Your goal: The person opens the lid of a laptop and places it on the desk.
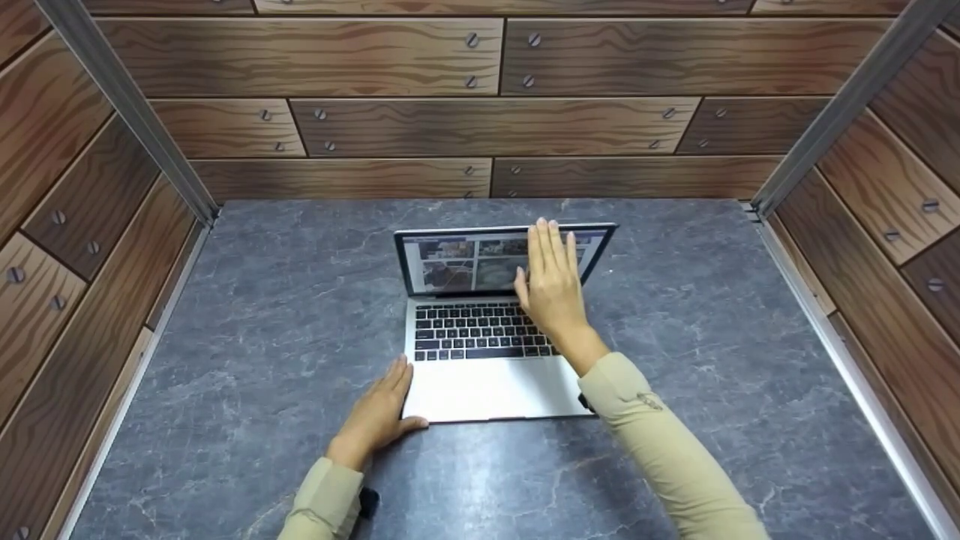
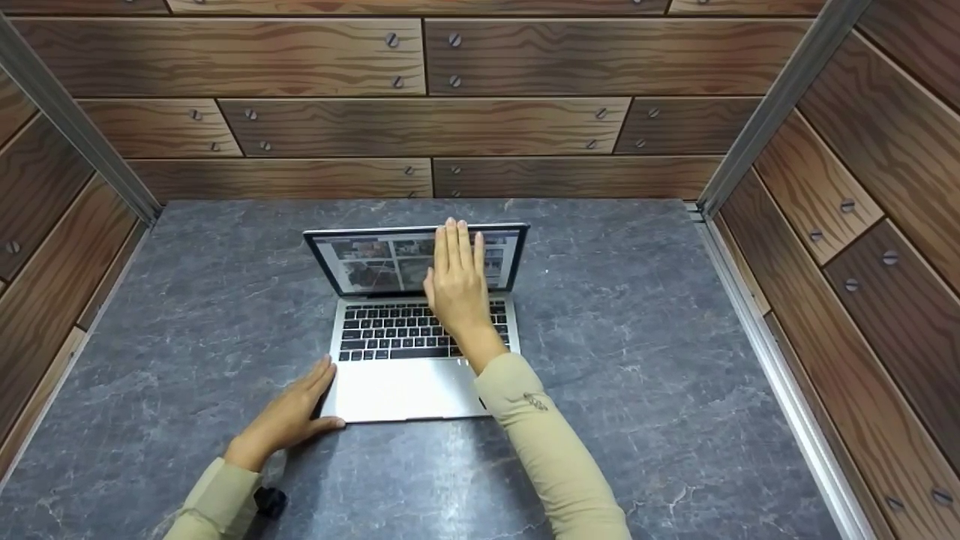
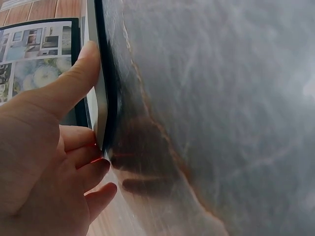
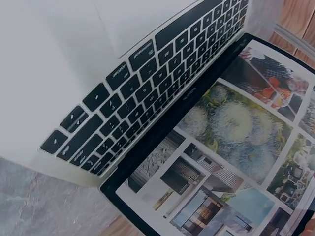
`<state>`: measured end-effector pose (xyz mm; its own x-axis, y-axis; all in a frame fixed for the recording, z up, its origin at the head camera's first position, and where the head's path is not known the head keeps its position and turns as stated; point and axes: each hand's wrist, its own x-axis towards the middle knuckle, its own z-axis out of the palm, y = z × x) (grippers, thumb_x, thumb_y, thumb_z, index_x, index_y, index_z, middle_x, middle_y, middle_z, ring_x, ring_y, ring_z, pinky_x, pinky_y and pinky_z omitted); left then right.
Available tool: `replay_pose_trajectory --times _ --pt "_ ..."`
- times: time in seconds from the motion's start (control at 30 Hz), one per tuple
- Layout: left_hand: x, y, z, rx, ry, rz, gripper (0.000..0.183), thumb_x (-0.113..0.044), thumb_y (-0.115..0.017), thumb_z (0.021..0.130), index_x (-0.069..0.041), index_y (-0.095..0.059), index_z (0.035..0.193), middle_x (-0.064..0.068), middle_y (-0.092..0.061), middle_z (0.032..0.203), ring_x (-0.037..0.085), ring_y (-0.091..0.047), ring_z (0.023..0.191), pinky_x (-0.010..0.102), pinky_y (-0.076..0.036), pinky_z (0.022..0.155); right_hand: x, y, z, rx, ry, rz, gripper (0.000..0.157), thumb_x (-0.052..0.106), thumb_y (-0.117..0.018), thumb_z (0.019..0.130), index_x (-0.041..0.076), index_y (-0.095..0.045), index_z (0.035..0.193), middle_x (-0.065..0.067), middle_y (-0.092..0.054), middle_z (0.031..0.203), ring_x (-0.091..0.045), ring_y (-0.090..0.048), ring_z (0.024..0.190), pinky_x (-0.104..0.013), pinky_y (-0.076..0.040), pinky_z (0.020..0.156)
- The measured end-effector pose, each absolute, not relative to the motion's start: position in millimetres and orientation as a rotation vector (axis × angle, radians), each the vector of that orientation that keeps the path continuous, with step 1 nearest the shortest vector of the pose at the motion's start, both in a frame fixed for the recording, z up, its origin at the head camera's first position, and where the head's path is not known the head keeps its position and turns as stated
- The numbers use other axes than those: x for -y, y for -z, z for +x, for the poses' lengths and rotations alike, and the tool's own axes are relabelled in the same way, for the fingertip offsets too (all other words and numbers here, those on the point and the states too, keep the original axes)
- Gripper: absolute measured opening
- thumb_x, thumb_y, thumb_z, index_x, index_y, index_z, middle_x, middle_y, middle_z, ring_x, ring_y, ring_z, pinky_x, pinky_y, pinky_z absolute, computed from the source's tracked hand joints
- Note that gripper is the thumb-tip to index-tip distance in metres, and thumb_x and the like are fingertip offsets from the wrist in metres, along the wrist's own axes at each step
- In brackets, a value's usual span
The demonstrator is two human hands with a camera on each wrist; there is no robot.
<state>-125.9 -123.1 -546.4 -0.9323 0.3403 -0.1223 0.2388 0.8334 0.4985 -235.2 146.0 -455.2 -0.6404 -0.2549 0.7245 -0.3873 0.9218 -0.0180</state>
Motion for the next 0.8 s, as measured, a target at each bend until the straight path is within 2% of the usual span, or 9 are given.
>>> replay_pose_trajectory --times 0.47,0.8 --pt "125.1 546.9 -124.7 -2.802 -0.739 0.441 0.091 -0.037 -0.075 0.079 0.008 -0.033 0.146 0.026 -0.028 0.156 0.041 -0.028 0.147 0.056 -0.030 0.119 -147.5 453.1 -249.0 2.414 -0.231 0.458 0.071 0.019 -0.068 0.084 -0.008 -0.038 0.142 -0.024 -0.042 0.149 -0.039 -0.038 0.142 -0.060 -0.027 0.119" --pt "125.1 544.8 -123.9 -2.800 -0.757 0.454 0.091 -0.036 -0.075 0.079 0.008 -0.033 0.146 0.027 -0.028 0.156 0.042 -0.028 0.146 0.056 -0.029 0.120 -150.0 447.3 -257.4 2.482 -0.234 0.458 0.075 0.021 -0.069 0.084 -0.002 -0.034 0.147 -0.022 -0.038 0.153 -0.036 -0.034 0.145 -0.054 -0.024 0.123"
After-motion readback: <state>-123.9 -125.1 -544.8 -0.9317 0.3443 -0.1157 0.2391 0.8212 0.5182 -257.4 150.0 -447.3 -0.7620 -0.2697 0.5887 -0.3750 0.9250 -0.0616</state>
